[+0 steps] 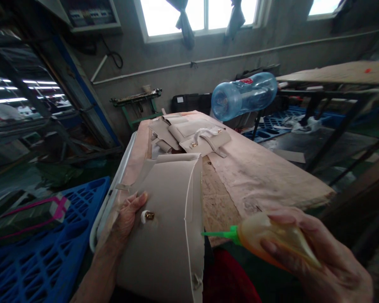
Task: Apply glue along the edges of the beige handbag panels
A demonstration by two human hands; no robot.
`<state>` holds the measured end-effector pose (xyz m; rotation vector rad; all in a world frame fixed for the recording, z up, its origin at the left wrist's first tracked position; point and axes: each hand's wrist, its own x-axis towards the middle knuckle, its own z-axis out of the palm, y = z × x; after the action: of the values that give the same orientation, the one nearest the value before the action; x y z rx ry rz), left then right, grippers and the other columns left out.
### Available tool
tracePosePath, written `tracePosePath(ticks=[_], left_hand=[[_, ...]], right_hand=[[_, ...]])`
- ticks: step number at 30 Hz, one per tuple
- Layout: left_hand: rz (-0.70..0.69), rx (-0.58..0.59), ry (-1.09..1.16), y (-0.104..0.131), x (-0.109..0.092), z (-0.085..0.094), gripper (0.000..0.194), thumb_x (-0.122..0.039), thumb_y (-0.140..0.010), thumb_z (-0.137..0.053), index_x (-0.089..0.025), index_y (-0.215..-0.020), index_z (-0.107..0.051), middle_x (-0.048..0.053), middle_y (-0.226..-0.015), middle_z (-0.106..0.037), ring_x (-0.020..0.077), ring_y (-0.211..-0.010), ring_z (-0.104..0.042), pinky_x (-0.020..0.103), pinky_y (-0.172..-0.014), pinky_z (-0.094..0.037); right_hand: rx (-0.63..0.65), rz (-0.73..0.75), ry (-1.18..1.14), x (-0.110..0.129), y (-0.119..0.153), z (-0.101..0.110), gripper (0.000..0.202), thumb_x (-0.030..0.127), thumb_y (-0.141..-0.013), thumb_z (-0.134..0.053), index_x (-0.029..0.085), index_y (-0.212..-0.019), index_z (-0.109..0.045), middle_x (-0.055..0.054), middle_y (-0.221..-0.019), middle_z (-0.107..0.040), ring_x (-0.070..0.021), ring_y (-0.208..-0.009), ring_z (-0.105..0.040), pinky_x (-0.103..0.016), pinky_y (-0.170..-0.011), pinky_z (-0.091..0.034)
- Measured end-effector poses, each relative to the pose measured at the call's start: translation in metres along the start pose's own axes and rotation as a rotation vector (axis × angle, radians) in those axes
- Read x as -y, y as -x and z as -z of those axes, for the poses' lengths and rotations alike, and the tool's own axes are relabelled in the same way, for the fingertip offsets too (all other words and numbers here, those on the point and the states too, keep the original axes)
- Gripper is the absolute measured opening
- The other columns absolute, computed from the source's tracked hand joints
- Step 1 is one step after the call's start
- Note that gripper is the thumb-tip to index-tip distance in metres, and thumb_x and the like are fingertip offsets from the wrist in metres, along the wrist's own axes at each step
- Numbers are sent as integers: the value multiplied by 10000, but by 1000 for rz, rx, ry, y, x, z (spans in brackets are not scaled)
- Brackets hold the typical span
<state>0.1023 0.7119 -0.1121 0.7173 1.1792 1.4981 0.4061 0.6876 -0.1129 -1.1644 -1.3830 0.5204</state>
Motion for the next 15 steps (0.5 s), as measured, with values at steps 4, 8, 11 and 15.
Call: tracePosePath(ticks=[4,8,11,15], left_hand=[[-19,-9,13,0,0,-2,319,-273,-654,-711,-92,-907,-639,65,-684,-691,236,-616,-671,277,-507,-545],[-57,-6,3,-1,0,-1,352,-280,-645,-723,-94,-931,-638,64,-702,-695,240,-636,-673,296,-543,-555],[-38,-6,-28,-3,-1,2,387,-313,-608,-756,-95,-908,-641,62,-699,-693,240,-640,-671,296,-549,-555],[-28,3,-54,-3,-1,4,390,-334,-595,-765,-110,-891,-645,53,-711,-693,232,-649,-670,289,-552,-551]], right_hand=[[26,18,-32,-2,6,3,213,367,-597,-743,407,-790,-661,68,-821,-662,-142,-654,-639,-159,-553,-516],[60,-14,-50,-4,15,7,232,359,-604,-743,399,-816,-656,67,-812,-671,-156,-631,-649,-167,-527,-529],[66,-71,-78,-3,20,8,238,385,-606,-743,396,-829,-658,71,-798,-672,-153,-567,-642,-163,-458,-515],[56,-8,-44,0,18,7,212,369,-615,-742,398,-808,-658,75,-739,-649,-133,-523,-611,-151,-432,-489]])
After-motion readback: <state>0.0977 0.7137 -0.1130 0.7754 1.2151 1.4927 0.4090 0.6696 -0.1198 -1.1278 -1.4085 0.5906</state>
